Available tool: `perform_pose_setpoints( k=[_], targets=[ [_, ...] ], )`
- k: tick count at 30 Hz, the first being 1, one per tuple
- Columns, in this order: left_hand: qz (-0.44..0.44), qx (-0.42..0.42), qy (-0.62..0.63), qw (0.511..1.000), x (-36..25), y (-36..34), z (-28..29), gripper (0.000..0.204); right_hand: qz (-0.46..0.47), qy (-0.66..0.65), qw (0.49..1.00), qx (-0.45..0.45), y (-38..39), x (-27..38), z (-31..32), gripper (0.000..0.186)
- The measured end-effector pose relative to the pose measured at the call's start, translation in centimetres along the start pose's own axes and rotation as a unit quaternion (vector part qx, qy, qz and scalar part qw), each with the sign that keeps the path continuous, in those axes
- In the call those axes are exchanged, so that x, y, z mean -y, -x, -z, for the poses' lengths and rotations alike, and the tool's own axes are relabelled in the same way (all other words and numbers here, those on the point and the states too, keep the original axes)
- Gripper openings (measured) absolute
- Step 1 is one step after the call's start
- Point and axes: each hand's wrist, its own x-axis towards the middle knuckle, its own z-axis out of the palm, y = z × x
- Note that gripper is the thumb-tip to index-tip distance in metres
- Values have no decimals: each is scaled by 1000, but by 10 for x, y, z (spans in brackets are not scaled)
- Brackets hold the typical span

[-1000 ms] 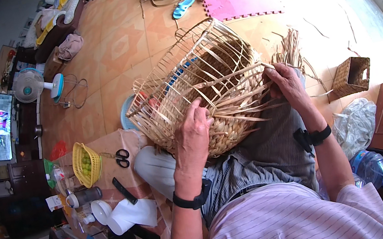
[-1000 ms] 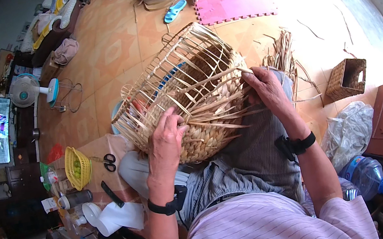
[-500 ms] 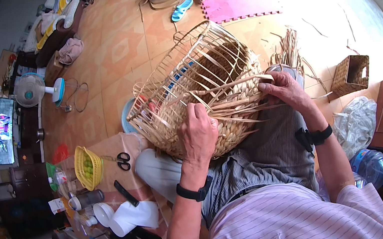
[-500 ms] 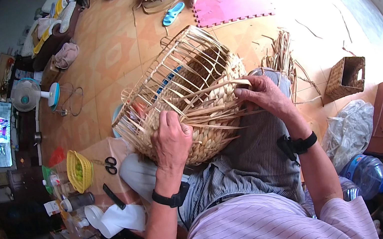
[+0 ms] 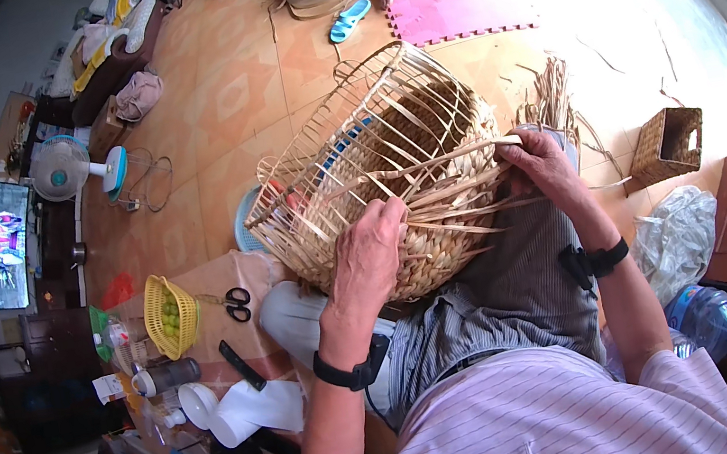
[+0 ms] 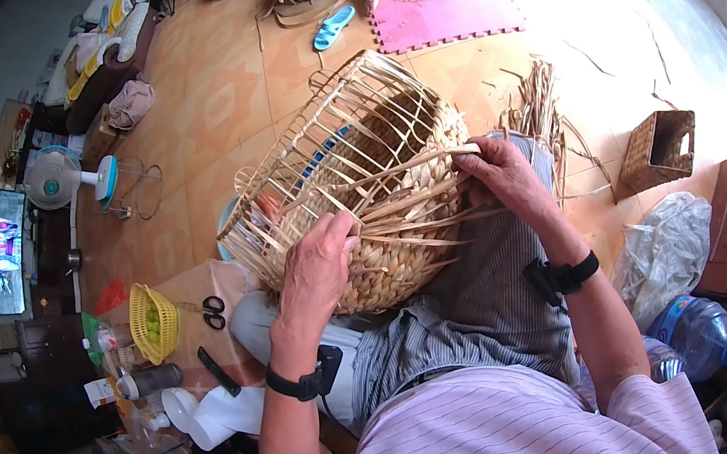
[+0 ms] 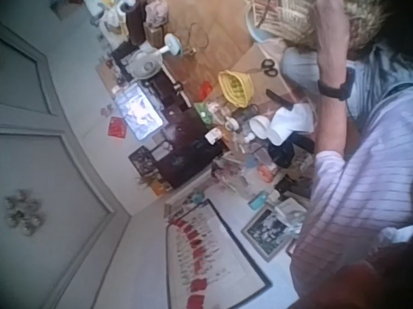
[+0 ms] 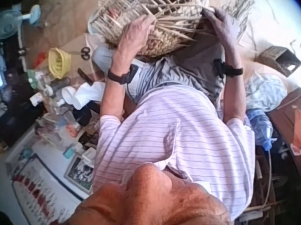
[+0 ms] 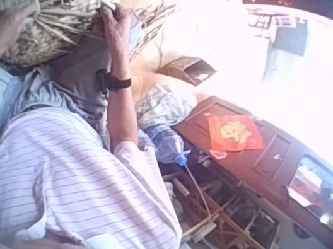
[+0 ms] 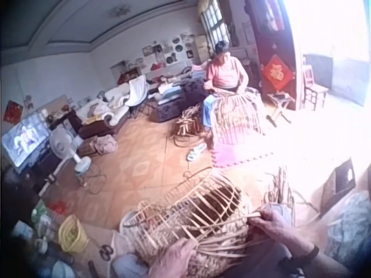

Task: Weaving a bamboo or wicker basket by hand.

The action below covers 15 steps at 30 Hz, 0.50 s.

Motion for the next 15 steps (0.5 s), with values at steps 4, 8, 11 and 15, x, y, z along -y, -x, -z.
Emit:
perform_pose_setpoints(
  k=[4, 8, 11, 15],
  targets=[
    [-11, -12, 53, 998, 6, -4, -2, 22, 43, 263, 962, -61, 1, 24, -11, 30],
    [-20, -83, 79, 993, 13, 3, -19, 30, 302, 424, 840, -154, -9, 44, -31, 31],
    [-25, -139, 72, 987, 17, 5, -34, 38, 296, 464, 834, -47, -14, 43, -42, 29],
    [-13, -199, 87, 976, 18, 7, -46, 42, 305, 424, 851, 55, -21, 20, -25, 23]
  ],
)
